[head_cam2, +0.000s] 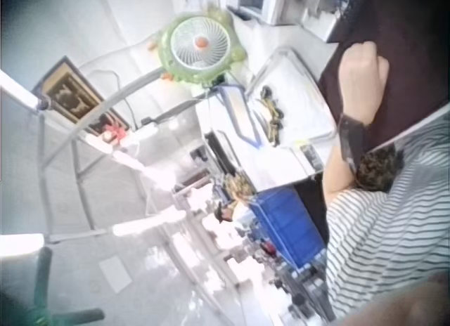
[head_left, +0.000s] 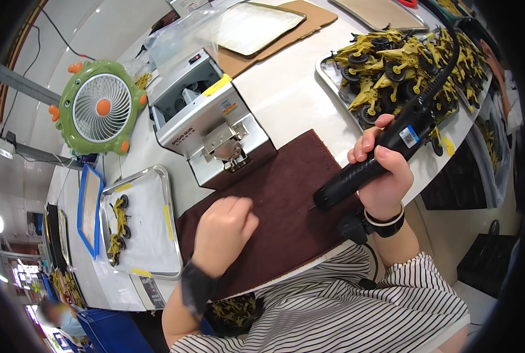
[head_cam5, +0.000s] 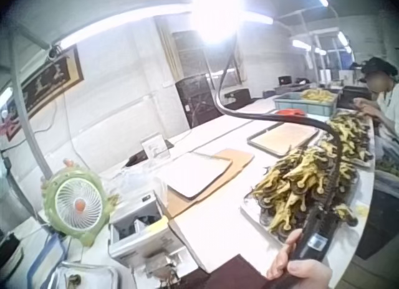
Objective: Applying heat to toy motorcycle components using a handheld heat gun on an assembly line.
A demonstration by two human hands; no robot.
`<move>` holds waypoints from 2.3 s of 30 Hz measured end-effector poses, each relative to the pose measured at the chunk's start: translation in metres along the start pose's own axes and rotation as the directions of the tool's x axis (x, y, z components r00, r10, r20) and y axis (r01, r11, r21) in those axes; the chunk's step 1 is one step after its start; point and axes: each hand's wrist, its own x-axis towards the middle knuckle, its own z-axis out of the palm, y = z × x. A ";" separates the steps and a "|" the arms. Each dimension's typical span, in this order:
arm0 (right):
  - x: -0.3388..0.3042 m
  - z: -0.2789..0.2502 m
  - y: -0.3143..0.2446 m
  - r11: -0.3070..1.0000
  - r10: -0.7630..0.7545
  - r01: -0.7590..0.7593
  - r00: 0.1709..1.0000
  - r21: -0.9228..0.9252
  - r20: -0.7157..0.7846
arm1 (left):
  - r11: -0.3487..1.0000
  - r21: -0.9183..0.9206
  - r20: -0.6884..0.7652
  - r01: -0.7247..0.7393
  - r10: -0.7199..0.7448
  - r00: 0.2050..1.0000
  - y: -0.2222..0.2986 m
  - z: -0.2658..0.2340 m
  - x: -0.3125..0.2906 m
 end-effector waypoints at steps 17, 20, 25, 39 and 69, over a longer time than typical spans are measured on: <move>0.011 -0.021 -0.013 0.994 0.002 0.024 0.971 -0.105 0.239 | -0.152 -0.610 -0.108 0.777 -0.956 -0.272 -0.040 0.071 -0.442; 0.018 -0.027 -0.016 0.996 0.026 -0.003 0.968 -0.092 0.250 | -0.161 -0.866 0.016 0.474 -0.955 -0.295 -0.042 0.074 -0.447; 0.017 -0.024 -0.013 0.996 0.005 0.012 0.980 -0.084 0.197 | 0.120 -0.961 -0.151 0.249 -0.982 -0.111 -0.055 -0.013 -0.386; 0.002 0.007 0.002 0.997 -0.004 0.002 1.000 -0.083 -0.022 | 0.669 -0.743 -0.273 -0.018 -0.278 0.921 -0.098 -0.163 0.077; 0.016 -0.048 -0.002 0.999 0.035 -0.029 0.986 -0.035 0.166 | 0.446 0.208 -0.047 0.870 -0.884 0.465 -0.254 -0.114 -0.230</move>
